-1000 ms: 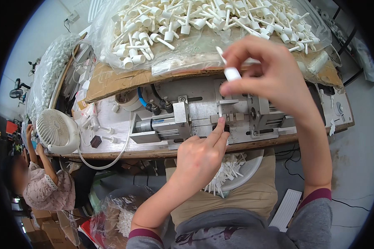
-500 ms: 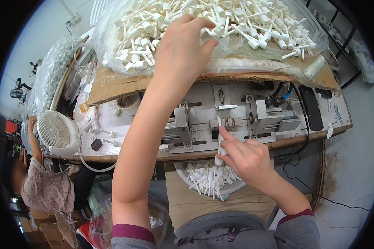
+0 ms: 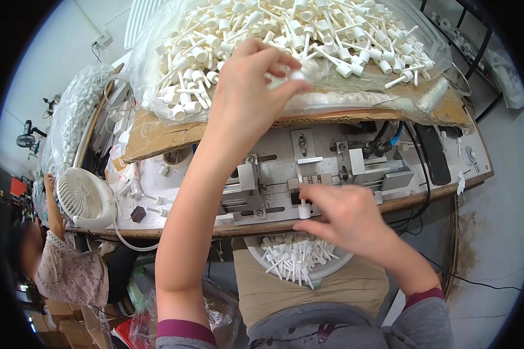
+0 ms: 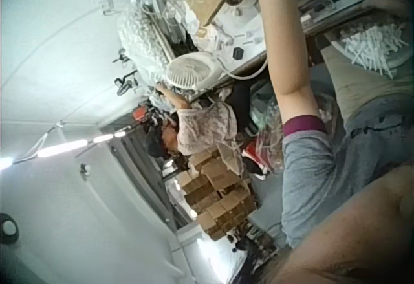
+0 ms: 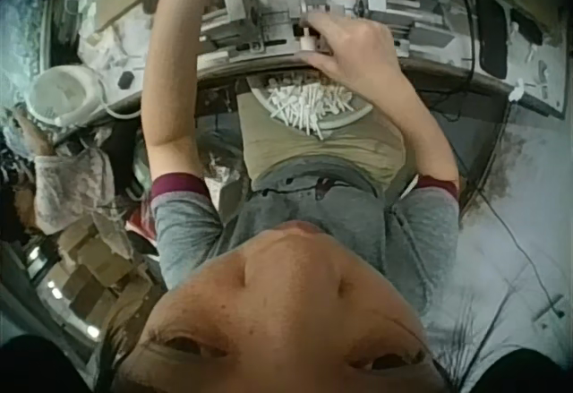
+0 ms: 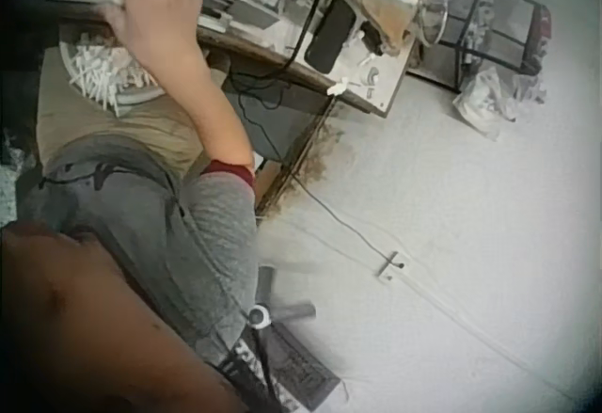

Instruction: Manually assemble white plastic sprayer pump components using a specialized assembly jig.

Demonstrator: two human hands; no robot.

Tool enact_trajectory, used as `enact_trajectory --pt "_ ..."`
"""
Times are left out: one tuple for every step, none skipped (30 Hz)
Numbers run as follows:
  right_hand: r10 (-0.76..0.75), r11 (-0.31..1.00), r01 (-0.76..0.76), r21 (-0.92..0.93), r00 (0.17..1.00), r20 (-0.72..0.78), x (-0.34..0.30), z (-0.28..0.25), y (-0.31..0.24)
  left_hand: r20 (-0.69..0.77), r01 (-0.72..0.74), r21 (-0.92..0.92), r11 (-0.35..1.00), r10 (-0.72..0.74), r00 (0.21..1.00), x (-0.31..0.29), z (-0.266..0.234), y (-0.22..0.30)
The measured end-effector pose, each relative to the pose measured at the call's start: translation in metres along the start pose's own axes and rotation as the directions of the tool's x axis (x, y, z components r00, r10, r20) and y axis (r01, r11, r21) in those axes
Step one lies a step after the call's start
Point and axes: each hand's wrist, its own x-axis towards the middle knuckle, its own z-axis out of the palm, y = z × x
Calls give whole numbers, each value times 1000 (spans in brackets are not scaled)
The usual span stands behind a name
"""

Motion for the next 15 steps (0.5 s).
enact_trajectory --pt "84 991 -85 105 996 18 6 -11 1 11 23 -74 997 -22 1000 -11 -7 3" --pt "120 978 -105 178 990 -76 15 -17 3 4 28 -121 992 -28 1000 -20 -11 2" --pt "155 967 -120 223 977 -144 28 -29 1 -6 39 -164 986 -41 999 -31 -16 0" --pt "133 970 -73 234 958 -254 41 -33 8 -13 46 -216 975 -50 999 -38 -18 -2" --pt "134 984 -90 157 945 -298 54 -40 13 7 50 -207 977 -50 999 -43 -20 -5" --pt "0 1000 10 24 920 -392 71 -43 23 5 55 -212 976 -56 998 -45 -21 -7" --pt "-144 988 98 -120 873 -467 89 -46 34 1 56 -217 975 -57 998 -46 -20 -6" --pt "-290 948 167 -272 807 -515 101 -48 44 -2 54 -227 972 -56 998 -46 -19 -7" --pt "-226 970 159 -186 872 -435 107 -46 52 -26 39 -226 973 -46 999 -48 -18 -7" --pt "-159 986 134 -97 926 -342 110 -41 63 -49 36 -203 979 -47 998 -52 -20 -3" --pt "-97 995 97 -11 966 -239 112 -41 69 -71 32 -180 983 -46 996 -58 -23 4" --pt "-111 994 113 -2 971 -213 117 -43 70 -94 37 -152 988 -51 994 -68 -26 9" --pt "-119 992 123 12 975 -188 119 -46 67 -58 6 -93 996 -11 998 -83 -29 11" --pt "-127 991 133 24 978 -164 121 -49 66 -76 -84 -59 995 79 994 -95 -25 11" --pt "-113 990 126 62 977 -183 121 -49 69 -26 -123 5 992 123 992 -109 -21 17"
